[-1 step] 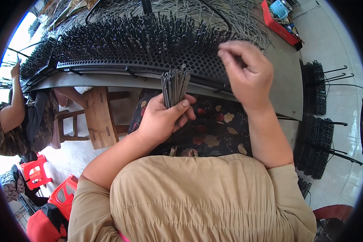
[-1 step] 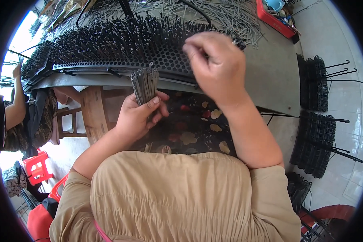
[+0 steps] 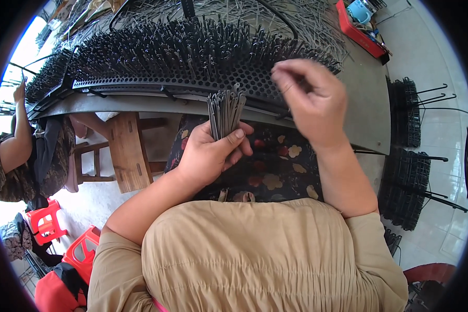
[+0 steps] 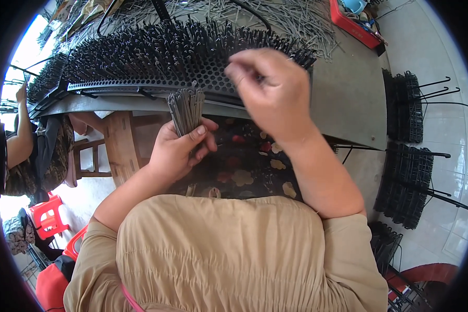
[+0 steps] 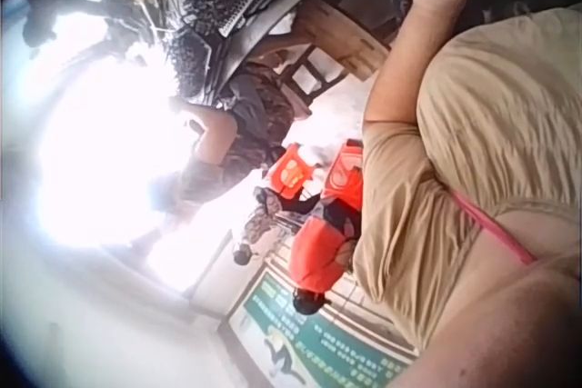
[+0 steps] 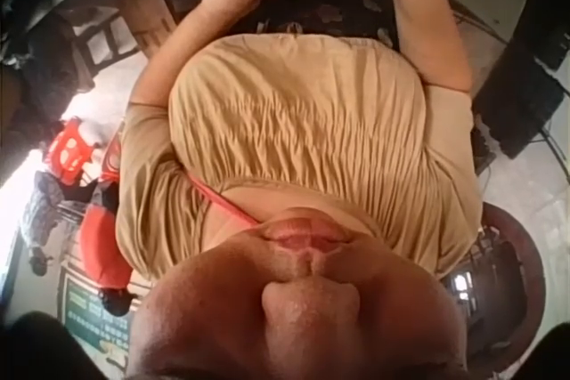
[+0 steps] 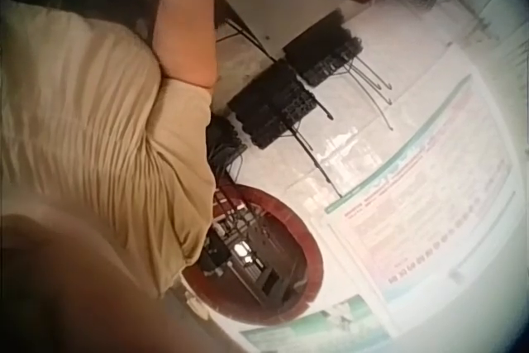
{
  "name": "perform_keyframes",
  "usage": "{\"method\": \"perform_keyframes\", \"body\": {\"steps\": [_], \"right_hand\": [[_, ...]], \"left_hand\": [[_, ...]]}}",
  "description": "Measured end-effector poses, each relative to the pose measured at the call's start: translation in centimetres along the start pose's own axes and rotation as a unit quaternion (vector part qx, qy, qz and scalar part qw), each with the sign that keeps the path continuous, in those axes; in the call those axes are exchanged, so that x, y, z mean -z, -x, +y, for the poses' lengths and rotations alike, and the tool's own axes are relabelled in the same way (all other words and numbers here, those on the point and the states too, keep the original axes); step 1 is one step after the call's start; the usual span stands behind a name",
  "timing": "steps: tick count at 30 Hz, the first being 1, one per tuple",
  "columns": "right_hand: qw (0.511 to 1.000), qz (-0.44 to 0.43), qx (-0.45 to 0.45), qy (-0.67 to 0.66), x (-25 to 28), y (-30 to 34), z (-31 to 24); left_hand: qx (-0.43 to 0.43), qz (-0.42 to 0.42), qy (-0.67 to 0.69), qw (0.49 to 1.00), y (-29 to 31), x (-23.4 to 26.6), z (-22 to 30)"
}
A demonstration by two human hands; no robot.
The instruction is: Inserting thin metal pins manually into a grid template as part of an assembly process.
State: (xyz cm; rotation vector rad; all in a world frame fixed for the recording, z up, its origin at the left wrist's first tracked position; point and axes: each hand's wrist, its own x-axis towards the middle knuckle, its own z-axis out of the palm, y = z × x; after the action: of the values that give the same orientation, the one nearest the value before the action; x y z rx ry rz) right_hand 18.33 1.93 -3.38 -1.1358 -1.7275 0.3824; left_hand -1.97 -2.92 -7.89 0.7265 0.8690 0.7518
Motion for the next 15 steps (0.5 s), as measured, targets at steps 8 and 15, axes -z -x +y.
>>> {"method": "perform_keyframes", "body": {"steps": [8, 15], "right_hand": [[0.86, -0.191, -0.339, -0.331, -1.0, 2.3, -1.9], [0.857, -0.136, -0.357, -0.346, -0.9, 2.3, -2.1]], "left_hand": [[-0.009, -0.058, -0.009, 0.998, 0.0, -0.5, 0.0], [-0.022, -0.025, 0.039, 0.999, 0.1, -0.6, 0.0]]}}
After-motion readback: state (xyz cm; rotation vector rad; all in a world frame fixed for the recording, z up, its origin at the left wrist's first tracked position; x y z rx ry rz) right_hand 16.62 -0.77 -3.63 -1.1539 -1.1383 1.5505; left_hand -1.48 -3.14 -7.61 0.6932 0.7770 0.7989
